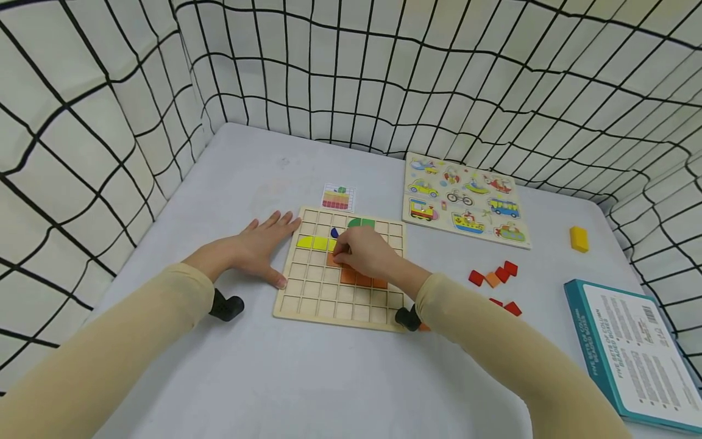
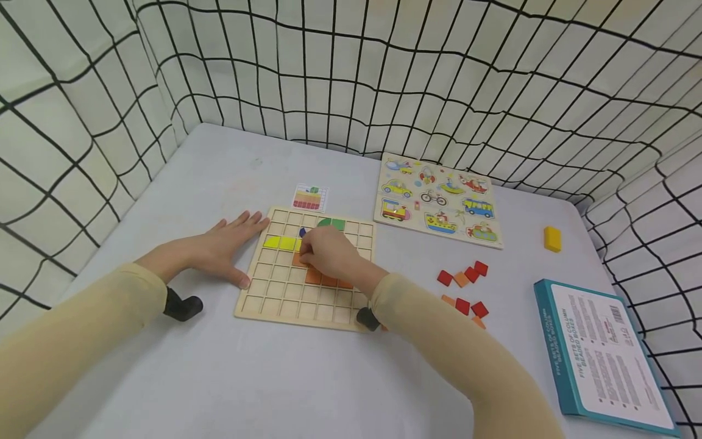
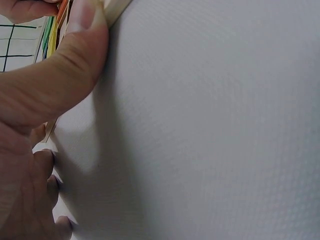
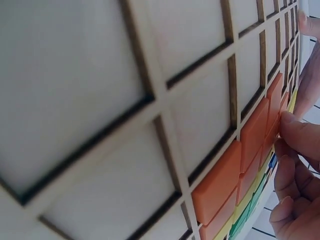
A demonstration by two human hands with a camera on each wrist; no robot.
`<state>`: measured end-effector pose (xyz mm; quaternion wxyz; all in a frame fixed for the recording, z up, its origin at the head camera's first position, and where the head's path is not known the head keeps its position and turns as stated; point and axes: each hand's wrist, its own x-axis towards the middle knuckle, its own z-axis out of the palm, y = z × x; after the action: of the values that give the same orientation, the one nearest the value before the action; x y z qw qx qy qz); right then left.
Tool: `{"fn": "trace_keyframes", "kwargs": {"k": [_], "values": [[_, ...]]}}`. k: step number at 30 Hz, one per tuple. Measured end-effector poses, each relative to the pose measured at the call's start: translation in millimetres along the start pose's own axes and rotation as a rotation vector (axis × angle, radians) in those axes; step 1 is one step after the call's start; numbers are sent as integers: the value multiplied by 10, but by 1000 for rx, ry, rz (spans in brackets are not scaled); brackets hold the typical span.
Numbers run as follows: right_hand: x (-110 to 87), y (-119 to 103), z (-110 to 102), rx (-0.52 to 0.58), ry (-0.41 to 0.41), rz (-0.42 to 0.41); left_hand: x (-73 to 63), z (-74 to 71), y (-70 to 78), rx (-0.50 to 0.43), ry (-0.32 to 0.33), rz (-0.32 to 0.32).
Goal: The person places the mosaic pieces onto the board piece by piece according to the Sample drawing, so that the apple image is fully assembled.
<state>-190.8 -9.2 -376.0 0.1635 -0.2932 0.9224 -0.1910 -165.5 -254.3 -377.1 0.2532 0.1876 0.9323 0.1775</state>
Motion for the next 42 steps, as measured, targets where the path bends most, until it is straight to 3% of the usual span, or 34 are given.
{"fn": "trace_keyframes", "kwargs": {"k": [6, 11, 18, 25, 33, 42], "values": [[-110, 72, -51, 15, 30, -13, 12, 23, 13, -1, 2, -4], [-328, 301, -201, 27, 50, 21, 22, 16, 27, 9, 3, -5], [-817, 752, -398, 45, 61, 108, 16, -18, 55, 9, 1, -10], [-1317, 1011, -411, 60, -8, 187, 17, -10, 21, 9, 8, -6], [-1629, 1007, -260, 90, -55, 125, 14, 10, -1, -2, 13, -2], [-1685, 924, -105, -68, -20, 10, 12, 6, 14, 2, 9, -5]]}}
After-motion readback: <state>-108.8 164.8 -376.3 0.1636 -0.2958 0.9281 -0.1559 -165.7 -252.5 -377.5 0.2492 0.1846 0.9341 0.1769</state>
